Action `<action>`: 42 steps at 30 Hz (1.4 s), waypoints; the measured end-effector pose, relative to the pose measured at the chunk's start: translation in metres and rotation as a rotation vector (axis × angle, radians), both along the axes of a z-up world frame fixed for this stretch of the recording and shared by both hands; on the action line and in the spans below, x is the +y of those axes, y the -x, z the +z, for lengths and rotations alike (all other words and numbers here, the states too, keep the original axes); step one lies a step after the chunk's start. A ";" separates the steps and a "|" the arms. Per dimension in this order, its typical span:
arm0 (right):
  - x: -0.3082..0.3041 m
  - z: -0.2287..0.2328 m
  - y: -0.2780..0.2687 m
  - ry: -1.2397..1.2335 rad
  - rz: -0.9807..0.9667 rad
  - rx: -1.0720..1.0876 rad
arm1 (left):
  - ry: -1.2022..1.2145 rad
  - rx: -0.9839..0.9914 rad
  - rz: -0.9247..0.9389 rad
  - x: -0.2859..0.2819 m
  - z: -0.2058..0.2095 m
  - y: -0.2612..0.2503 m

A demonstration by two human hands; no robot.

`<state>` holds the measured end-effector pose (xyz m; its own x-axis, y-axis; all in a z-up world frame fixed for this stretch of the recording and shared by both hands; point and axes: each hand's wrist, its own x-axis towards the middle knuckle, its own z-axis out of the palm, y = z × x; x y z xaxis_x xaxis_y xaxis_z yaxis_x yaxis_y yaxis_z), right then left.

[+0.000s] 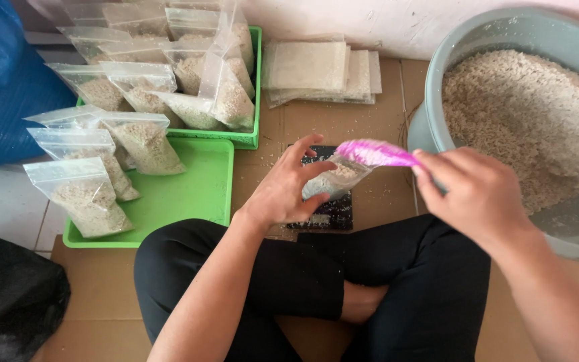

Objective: Scooping grain from a large basin into small plastic bags, weighing each bag on a digital scale, and organizing them in a tray.

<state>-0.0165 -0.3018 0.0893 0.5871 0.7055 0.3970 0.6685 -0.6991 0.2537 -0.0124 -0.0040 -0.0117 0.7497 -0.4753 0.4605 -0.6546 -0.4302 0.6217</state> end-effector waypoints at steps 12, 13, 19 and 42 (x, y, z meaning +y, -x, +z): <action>-0.163 -0.061 -0.024 -0.909 -0.517 0.457 | 0.047 0.034 0.085 0.005 -0.005 -0.005; -0.180 -0.070 -0.028 -0.911 -0.524 0.459 | 0.045 0.039 0.080 0.006 -0.001 -0.004; -0.280 -0.133 -0.059 -0.718 -0.763 0.479 | 0.053 0.033 0.103 0.007 0.014 -0.004; -0.167 -0.118 -0.153 -0.170 -0.969 1.075 | -0.116 0.149 0.257 -0.005 0.019 -0.025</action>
